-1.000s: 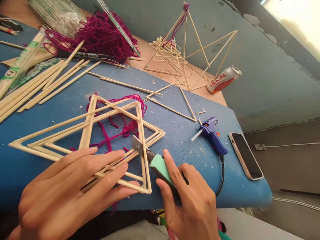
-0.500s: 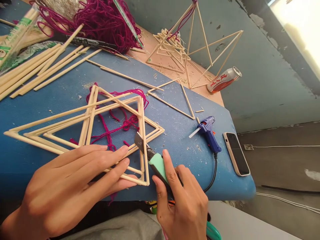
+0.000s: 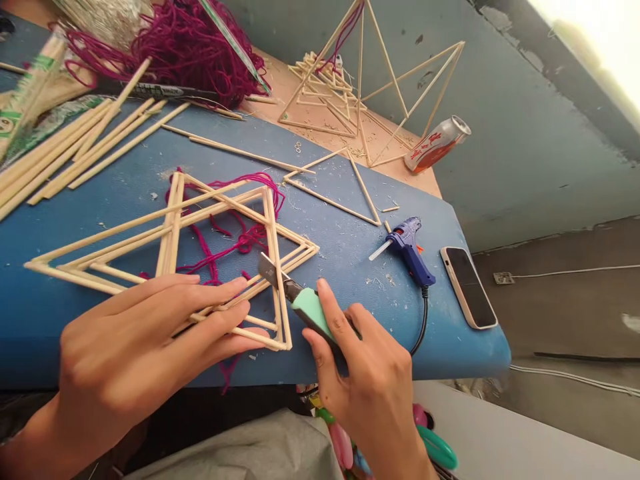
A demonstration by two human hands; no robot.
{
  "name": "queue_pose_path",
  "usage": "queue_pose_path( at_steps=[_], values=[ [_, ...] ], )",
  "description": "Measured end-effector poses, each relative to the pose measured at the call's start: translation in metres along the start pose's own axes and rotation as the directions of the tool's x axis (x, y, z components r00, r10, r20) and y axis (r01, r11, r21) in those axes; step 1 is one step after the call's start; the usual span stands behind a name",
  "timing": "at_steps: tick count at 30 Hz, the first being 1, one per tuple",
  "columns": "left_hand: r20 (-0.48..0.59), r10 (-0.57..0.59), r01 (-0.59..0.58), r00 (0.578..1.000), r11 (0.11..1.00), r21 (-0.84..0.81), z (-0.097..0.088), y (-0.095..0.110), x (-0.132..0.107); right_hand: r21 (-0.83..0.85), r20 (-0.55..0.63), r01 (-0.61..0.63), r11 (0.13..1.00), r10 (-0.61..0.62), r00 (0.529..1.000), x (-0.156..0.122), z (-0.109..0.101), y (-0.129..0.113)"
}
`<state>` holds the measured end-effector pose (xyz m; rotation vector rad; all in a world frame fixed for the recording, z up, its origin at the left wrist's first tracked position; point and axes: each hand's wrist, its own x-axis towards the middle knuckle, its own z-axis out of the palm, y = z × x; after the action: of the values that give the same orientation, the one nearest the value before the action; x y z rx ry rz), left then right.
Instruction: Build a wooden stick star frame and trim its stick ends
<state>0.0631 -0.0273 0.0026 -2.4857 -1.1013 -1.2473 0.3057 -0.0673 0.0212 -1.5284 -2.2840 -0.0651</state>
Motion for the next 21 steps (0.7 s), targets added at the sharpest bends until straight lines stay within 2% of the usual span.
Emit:
queue_pose_path(
  at_steps=[7,21],
  values=[
    [0.011,0.019,-0.02,1.0,1.0,0.013,-0.002,0.0,0.0001,-0.013,-0.028,0.013,1.0,-0.014,1.0,-0.0075,-0.0025,0.0082],
    [0.038,0.045,-0.04,0.998,0.991,-0.127,-0.0013,-0.0006,0.0022,-0.018,0.001,0.014,1.0,-0.014,1.0,-0.0022,-0.0089,0.0072]
  ],
)
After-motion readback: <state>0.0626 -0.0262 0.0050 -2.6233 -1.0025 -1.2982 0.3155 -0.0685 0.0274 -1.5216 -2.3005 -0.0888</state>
